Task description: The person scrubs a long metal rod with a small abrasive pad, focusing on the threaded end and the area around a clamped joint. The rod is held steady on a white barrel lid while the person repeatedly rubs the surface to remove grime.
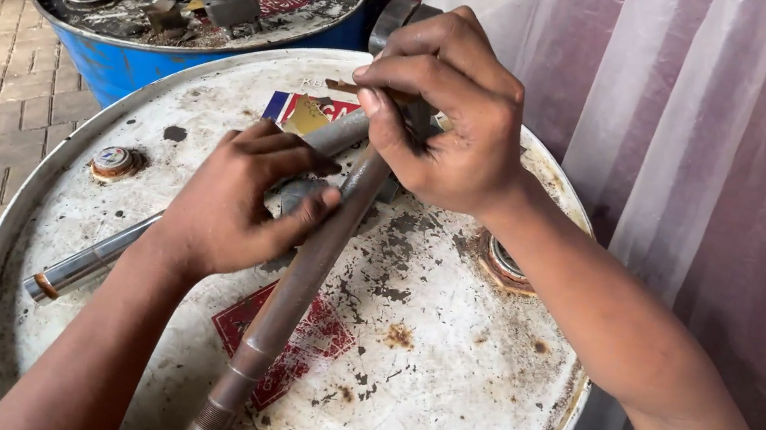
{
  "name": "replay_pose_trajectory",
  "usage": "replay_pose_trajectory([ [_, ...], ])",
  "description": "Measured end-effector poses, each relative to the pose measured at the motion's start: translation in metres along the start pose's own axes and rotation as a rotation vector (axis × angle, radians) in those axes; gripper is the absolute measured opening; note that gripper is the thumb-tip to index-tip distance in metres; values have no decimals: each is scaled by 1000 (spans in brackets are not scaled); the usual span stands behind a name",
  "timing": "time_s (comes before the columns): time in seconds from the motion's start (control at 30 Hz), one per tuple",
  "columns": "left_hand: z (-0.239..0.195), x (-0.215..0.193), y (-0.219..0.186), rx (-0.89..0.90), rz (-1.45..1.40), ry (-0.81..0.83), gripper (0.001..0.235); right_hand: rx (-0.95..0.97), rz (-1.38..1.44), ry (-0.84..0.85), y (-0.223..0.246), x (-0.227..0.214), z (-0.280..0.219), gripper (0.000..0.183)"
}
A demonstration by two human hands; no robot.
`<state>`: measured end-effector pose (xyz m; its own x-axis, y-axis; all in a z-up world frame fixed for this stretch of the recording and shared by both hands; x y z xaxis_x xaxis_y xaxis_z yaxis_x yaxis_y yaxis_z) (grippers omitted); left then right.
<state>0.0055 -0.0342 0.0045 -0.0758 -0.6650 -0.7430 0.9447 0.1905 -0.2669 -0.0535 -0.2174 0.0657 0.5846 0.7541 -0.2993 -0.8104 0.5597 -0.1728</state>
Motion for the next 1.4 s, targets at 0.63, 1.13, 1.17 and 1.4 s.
replay_pose_trajectory([
  [0.63,-6,-6,9,-284,280,-11,78,184,-42,-79,-15,6,-8,10],
  [1.13,-6,-1,-4,-432,-73,264,111,215,-111,-82,-24,5,-15,17],
  [1.17,-6,0,-3,-454,-78,246,110,203,-116,-74,-24,5,-14,16],
  [1.4,-4,9,-3,-517,-10,165,99,181,-98,-53,-26,6,-12,16],
])
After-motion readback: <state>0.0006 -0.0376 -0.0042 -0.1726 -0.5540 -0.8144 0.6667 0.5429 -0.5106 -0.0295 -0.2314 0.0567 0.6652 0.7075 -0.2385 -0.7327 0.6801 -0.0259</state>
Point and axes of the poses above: each hand's wrist, its own z-axis towards the middle knuckle, its own x-axis out of the palm, y = z × x, the point moved 3 cm from there along z, towards the middle knuckle, and after that the axes turned 3 degrees about -z, right-handed, at the moved point
